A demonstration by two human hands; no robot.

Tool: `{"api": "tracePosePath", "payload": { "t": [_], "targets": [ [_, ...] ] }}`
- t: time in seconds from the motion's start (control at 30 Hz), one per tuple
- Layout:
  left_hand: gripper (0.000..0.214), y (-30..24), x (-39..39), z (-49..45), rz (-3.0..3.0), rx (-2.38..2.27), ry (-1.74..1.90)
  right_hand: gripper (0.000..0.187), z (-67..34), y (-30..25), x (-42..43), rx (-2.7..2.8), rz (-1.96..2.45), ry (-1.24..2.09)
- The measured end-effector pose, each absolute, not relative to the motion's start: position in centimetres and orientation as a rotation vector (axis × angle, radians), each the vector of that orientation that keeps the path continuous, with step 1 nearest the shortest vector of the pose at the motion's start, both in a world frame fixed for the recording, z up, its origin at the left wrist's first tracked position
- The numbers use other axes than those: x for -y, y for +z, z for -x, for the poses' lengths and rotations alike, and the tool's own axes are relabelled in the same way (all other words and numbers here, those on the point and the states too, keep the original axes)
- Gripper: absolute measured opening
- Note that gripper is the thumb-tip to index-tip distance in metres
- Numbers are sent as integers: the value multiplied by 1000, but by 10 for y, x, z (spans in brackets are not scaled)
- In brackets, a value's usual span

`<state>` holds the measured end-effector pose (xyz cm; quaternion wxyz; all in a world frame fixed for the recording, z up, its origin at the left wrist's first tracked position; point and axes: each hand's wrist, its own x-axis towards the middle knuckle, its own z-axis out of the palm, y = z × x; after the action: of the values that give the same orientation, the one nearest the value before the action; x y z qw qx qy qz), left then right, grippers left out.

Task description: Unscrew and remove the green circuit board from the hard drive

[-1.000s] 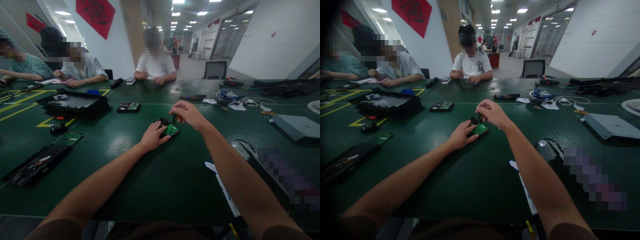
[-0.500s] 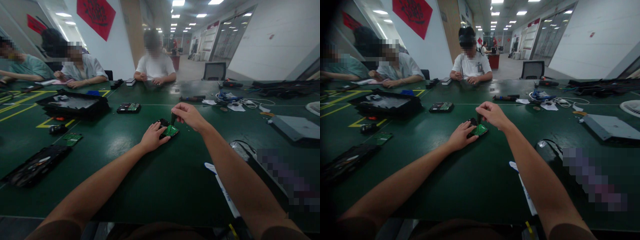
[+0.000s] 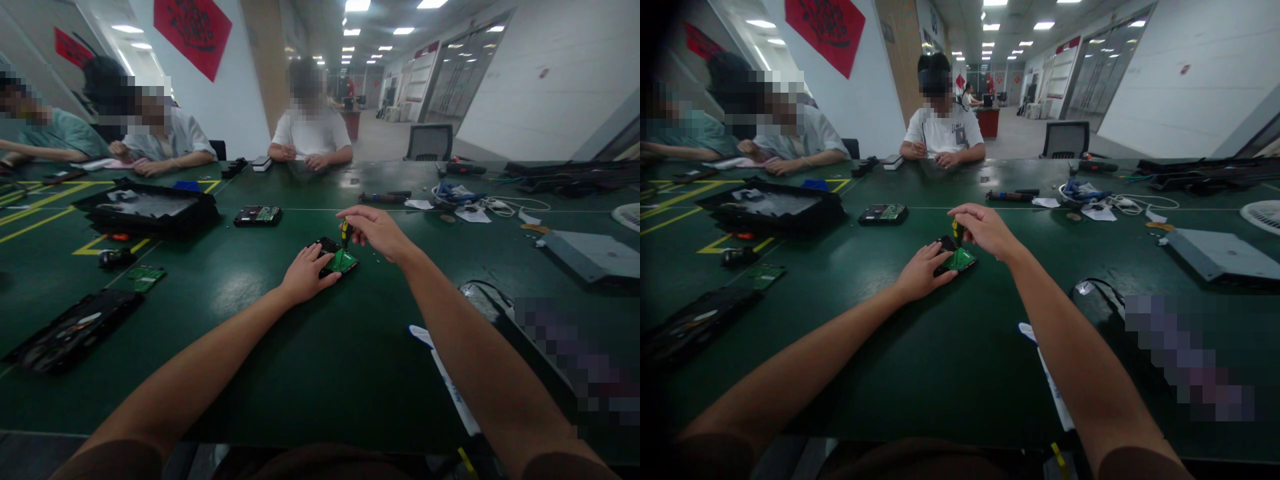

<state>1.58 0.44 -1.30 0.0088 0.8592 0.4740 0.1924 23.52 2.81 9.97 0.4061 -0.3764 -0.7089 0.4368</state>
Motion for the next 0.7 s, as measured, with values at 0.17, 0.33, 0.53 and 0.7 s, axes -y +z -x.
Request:
{"api": "tracePosePath", "payload": {
  "t": [0.17,0.33,0.53,0.7],
  "targets": [
    [65,-15,-6,-16,-2685,-1483,609,18,-235,101,-26,1773,992,1011],
    [66,-17,-8,-16,-2683,-1484,607,21,-234,103,-23,1786,956,1082],
    [66,-17,-11,-17,-2679,-1458,591,21,-238,103,-26,1753,939,1219],
    [64,-15,-16,-25,-2677,-1386,609,18,-250,106,-31,1816,953,1105]
  ]
}}
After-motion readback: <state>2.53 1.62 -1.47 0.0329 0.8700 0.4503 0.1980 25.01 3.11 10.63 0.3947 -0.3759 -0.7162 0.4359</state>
